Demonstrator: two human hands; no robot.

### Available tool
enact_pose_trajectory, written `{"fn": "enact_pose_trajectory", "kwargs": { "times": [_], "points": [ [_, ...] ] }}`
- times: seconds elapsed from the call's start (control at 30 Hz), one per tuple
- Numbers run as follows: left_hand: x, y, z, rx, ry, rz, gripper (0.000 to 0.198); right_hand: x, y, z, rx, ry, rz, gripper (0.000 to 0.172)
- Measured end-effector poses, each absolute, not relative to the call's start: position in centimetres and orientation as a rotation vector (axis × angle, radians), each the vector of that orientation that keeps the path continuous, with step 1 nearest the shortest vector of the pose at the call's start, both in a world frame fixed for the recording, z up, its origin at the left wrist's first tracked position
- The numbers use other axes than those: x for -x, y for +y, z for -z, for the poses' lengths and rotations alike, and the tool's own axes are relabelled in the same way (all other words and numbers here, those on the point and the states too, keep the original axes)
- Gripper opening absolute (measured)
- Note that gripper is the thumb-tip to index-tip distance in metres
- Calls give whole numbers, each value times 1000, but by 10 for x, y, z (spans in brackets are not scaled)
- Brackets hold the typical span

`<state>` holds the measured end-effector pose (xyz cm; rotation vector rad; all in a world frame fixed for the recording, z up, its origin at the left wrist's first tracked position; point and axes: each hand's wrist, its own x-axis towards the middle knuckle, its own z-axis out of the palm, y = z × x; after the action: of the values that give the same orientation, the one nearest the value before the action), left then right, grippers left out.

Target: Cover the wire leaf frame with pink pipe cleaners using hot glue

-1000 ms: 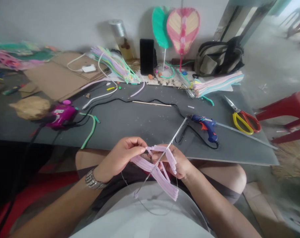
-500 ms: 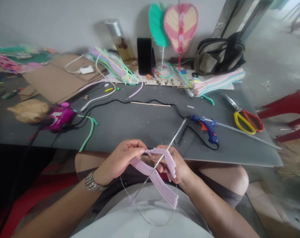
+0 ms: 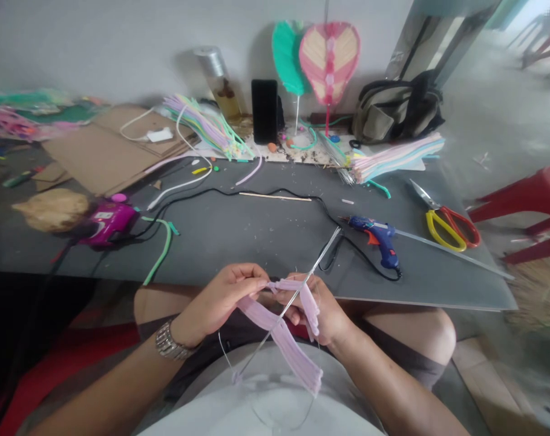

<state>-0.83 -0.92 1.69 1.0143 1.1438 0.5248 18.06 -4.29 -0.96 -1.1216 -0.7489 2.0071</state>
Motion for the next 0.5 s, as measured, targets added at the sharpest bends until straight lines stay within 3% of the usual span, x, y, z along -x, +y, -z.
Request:
{"fn": "enact_pose_trajectory", "kwargs": {
  "times": [0.13, 0.5],
  "points": [
    [9, -8, -18, -1048, 1145, -532, 25, -178, -43, 5, 1119, -733, -1996, 48],
    [11, -10, -17, -1080, 1158, -507, 22, -174, -46, 7, 1099, -726, -1958, 46]
  ]
}}
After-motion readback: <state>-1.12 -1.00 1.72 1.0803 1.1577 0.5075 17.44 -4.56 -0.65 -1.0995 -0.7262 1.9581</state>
